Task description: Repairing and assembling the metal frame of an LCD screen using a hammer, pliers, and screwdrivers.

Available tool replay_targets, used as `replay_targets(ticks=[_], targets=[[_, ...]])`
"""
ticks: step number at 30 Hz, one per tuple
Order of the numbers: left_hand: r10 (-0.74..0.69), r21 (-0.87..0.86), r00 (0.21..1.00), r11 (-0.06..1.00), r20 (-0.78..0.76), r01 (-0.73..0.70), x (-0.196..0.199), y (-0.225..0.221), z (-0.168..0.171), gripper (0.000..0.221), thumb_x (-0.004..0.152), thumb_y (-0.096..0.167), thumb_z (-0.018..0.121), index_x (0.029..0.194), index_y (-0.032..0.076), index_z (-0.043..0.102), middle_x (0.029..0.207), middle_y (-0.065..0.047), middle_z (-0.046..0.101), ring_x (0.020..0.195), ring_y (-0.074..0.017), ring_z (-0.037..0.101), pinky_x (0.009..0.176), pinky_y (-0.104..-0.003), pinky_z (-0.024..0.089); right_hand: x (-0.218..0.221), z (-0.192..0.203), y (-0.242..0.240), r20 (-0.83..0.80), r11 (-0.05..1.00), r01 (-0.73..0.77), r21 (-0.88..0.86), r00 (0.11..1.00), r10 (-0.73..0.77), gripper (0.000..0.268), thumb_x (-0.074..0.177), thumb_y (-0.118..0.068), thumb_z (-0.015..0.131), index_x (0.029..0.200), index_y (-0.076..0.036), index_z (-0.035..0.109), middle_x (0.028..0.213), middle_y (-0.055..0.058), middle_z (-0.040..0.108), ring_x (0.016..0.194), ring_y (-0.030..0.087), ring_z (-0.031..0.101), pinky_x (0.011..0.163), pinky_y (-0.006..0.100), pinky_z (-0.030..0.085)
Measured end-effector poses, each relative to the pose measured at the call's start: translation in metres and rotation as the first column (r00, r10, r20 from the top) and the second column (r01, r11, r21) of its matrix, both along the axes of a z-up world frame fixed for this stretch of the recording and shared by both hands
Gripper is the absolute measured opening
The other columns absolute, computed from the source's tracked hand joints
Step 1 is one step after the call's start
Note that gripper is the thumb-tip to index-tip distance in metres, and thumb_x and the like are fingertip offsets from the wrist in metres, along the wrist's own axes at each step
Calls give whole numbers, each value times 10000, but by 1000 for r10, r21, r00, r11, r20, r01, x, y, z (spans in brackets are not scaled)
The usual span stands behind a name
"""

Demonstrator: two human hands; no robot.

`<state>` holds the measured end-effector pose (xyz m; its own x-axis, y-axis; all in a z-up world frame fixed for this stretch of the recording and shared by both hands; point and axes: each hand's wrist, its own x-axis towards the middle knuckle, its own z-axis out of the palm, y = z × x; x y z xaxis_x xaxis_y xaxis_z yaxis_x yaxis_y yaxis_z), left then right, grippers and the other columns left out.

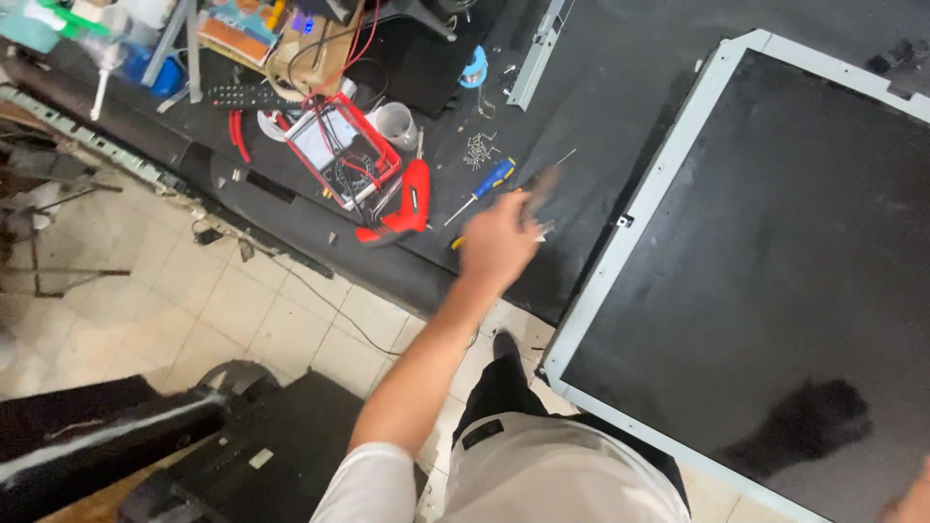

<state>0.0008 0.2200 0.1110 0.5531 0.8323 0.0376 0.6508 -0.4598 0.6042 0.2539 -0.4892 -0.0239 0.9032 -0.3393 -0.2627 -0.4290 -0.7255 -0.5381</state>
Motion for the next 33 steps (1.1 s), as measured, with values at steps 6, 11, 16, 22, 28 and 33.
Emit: replay_targets(ticks=[6, 11, 16, 22, 28, 33], targets=[[-191, 169, 974, 963, -125, 210, 130, -29, -55, 131, 885, 124, 688, 1011, 130, 649, 798, -114, 784, 742, -355, 782, 578, -507, 604, -129, 124, 181, 585, 802, -584, -126, 609, 536, 311, 1399, 22, 597, 1655, 195, 631, 1612, 326, 618, 1460, 429, 550, 1219, 522, 410], [-145, 393, 983, 902, -113, 178, 174, -32, -101, 169, 854, 9, 742, 938, 137, 672, 877, -66, 733, 818, -283, 731, 549, -415, 573, -179, 181, 257, 489, 754, -600, -269, 589, 643, 360, 1309, 61, 672, 1625, 225, 720, 1504, 357, 601, 1385, 494, 604, 1230, 558, 456], [-216, 493, 976, 851, 13, 182, 93, 12, -34, 318, 1079, 394, 673, 844, 182, 697, 831, -37, 670, 788, -252, 657, 524, -411, 468, -187, 202, 296, 476, 673, -668, -316, 502, 722, 420, 1424, -199, 658, 1591, 171, 765, 1539, 335, 703, 1317, 487, 709, 1091, 547, 551], [114, 234, 993, 967, -42, -101, -73, 84, -24, 202, 1029, 284, 689, 1133, 156, 806, 1015, -74, 778, 980, -329, 734, 778, -479, 580, -140, 208, 383, 512, 424, -893, -150, 297, 806, 236, 1157, -159, 731, 1356, -40, 771, 1379, 123, 785, 1286, 327, 721, 1221, 447, 508], [103, 345, 985, 937, -136, -51, -88, 77, -15, 223, 992, 314, 795, 1200, 234, 805, 1094, -8, 751, 1075, -232, 744, 890, -405, 616, -115, 227, 582, 490, -59, -978, -200, -152, 858, 154, 1038, -191, 810, 1147, -83, 798, 954, 108, 764, 973, 355, 748, 863, 499, 619], [181, 375, 959, 923, -219, -88, -113, 99, -42, 417, 877, 359, 894, 1228, 163, 783, 1186, -82, 734, 1166, -315, 706, 946, -498, 554, -98, 158, 715, 283, -150, -919, -364, -263, 922, 200, 1054, -252, 764, 1207, -127, 800, 1012, 109, 779, 1050, 350, 758, 914, 502, 629]])
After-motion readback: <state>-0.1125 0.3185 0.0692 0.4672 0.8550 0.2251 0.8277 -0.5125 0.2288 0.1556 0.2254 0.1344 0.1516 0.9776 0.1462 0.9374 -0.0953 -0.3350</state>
